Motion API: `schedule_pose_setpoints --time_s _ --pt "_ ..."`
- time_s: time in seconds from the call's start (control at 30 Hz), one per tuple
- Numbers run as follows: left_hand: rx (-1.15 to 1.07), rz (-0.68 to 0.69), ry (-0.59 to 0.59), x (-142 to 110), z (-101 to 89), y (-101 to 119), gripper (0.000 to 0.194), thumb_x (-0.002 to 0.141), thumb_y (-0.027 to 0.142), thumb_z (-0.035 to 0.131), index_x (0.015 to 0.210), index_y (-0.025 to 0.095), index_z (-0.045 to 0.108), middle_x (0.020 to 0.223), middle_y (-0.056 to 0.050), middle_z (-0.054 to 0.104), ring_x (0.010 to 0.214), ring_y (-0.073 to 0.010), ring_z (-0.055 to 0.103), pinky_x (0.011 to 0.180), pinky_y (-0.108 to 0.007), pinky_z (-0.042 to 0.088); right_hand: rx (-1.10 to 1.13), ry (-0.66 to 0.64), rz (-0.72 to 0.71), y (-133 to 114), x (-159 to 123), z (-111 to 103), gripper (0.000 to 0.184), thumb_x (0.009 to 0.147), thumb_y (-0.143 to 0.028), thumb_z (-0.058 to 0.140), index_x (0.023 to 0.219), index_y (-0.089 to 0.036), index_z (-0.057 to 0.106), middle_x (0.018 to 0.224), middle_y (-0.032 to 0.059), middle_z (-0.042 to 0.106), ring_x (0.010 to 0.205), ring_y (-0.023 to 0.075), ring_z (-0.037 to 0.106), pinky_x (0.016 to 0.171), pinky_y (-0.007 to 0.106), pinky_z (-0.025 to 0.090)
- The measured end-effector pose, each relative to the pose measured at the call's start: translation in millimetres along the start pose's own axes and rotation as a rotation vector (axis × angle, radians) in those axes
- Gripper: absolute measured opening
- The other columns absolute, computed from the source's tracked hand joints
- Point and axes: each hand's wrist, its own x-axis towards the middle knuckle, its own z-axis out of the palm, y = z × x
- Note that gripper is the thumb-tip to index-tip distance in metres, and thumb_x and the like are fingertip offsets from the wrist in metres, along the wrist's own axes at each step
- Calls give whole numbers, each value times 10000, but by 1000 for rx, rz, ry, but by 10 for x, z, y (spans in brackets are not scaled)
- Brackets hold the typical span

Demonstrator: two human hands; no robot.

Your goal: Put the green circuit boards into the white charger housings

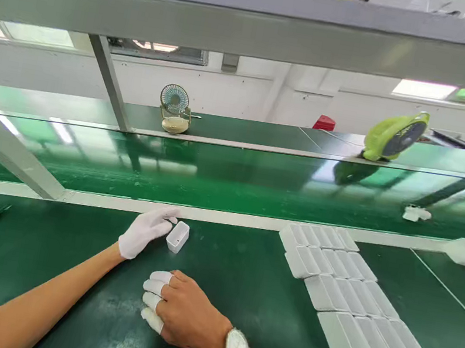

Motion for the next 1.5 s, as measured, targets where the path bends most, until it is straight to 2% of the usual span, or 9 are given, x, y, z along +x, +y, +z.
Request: schedule_pose_setpoints --time_s 0.07,0.27,0.33,0.43,0.53,0.63,1.13,1.4,1.5 --pt "-163 10 89 133 -47 -29 195 721 291 785 819 146 699 780 -41 706 693 -135 604 638 -248 476 7 -33 2 -11 -10 2 233 1020 -300 462 1045 -183 662 1168 69 715 1185 190 602 938 305 471" --pt "-296 -7 84 224 -85 -53 409 768 473 720 576 150 558 499 -4 545 421 -94 467 439 -250 390 40 17 -18 -8 -43 53 178 1001 -258 503 1054 -198 662 1149 70 723 1172 188 611 1005 322 452" --pt "-286 -22 71 192 -45 -66 382 758 455 751 634 118 622 561 -41 613 461 -119 543 470 -267 452 43 40 -28 -3 -51 68 178 998 -248 505 1060 -196 663 1150 77 723 1173 188 613 1018 328 450" --pt "-203 -27 105 165 9 -114 337 777 422 764 841 96 709 845 -124 738 769 -216 709 747 -355 588 47 57 -21 -3 -56 68 195 997 -236 498 1082 -195 669 1152 95 723 1176 195 615 1019 342 459" --pt "-25 52 163 162 3 -170 342 845 435 694 1034 152 729 1159 -127 725 1124 -272 661 1046 -428 502 70 73 -22 -6 -52 56 200 994 -230 507 1096 -216 679 1150 84 728 1165 190 625 1010 346 474" --pt "106 149 187 167 -40 -206 365 895 465 612 1106 192 731 1274 -100 686 1265 -280 579 1145 -438 413 67 81 -31 -9 -46 56 203 989 -223 515 1095 -229 688 1167 79 724 1184 198 621 996 345 493" --pt "-171 110 173 246 -54 -247 510 842 602 641 952 112 734 1080 -174 738 1134 -299 653 1077 -494 470 78 164 -57 13 10 41 277 987 -159 475 1203 -199 643 1124 106 731 1127 227 664 916 377 564" --pt "-184 -47 -8 242 -26 -195 527 889 612 572 941 113 732 1056 -170 745 1113 -284 661 1122 -450 420 28 143 -59 12 -27 82 185 975 -195 519 1058 -200 684 1145 96 727 1156 221 641 953 370 535" --pt "-179 -123 -91 306 -7 -129 636 903 674 481 942 85 720 1077 -203 734 1116 -305 662 1130 -459 411 8 129 -69 26 -34 102 169 976 -216 528 1038 -190 683 1137 97 727 1156 219 635 952 365 524"
